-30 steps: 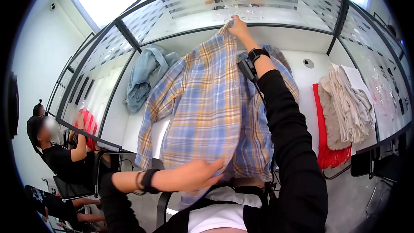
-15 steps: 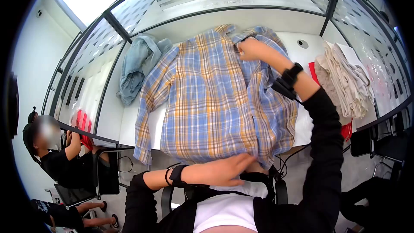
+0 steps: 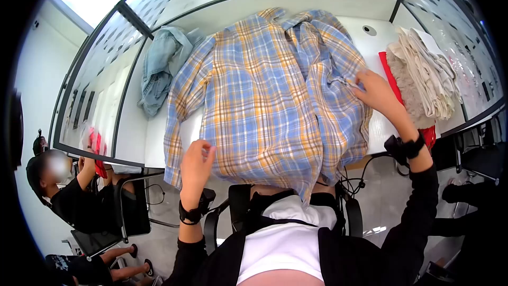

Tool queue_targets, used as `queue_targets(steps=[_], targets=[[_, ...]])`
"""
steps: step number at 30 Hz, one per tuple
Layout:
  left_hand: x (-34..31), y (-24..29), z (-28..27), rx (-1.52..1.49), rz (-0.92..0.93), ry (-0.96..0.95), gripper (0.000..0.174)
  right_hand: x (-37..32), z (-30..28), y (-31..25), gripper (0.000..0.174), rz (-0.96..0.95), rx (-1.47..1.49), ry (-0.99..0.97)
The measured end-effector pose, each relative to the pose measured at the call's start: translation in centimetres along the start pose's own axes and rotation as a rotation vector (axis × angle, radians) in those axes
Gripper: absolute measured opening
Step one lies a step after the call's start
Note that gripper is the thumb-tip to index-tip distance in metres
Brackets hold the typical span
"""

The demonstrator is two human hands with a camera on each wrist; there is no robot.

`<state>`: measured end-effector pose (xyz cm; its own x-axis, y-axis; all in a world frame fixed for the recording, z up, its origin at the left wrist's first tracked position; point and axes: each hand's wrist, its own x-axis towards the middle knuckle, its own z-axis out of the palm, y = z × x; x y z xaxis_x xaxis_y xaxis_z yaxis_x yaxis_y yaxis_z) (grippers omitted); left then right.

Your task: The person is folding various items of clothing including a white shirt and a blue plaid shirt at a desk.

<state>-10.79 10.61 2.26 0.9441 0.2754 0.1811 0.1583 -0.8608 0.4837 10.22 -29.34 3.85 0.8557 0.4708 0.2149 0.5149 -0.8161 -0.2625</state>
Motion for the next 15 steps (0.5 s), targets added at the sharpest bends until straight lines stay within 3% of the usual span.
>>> queue_targets(steps=[1,4,7,9,11,12,15], targets=[[-0.6,-0.6,-0.3,0.011,-0.124,0.017,0.021,-1.0,-0.3,-0.6,0.023,0.068,-0.024,0.018],[-2.4,-2.1,0.4,0.116,-0.158,0.07,0.025,-3.1,-0.8,-1.1,0.022,0.206,0.076,-0.06],[-3.4,-1.8,0.6,0.133,-0.186,0.093,0.025,-4.9,-0.7,-0.7,0.022,0.208,0.213,0.004],[-3.9,-1.7,1.0,0.16,-0.205,0.089,0.023,-6.1,-0.1,0.2,0.025,0.16,0.145,0.002],[-3.9,-2.3,1.5,0.067,-0.216,0.098,0.017,-7.2,0.2,0.4,0.029,0.129,0.137,0.017],[-3.8,-2.5,1.4,0.026,-0.214,0.087,0.016,-7.6,0.5,0.8,0.041,0.119,0.193,-0.041],[-3.2,-3.0,0.7,-0.22,-0.22,0.041,0.012,-7.6,0.3,-1.1,0.054,0.258,0.474,-0.036]])
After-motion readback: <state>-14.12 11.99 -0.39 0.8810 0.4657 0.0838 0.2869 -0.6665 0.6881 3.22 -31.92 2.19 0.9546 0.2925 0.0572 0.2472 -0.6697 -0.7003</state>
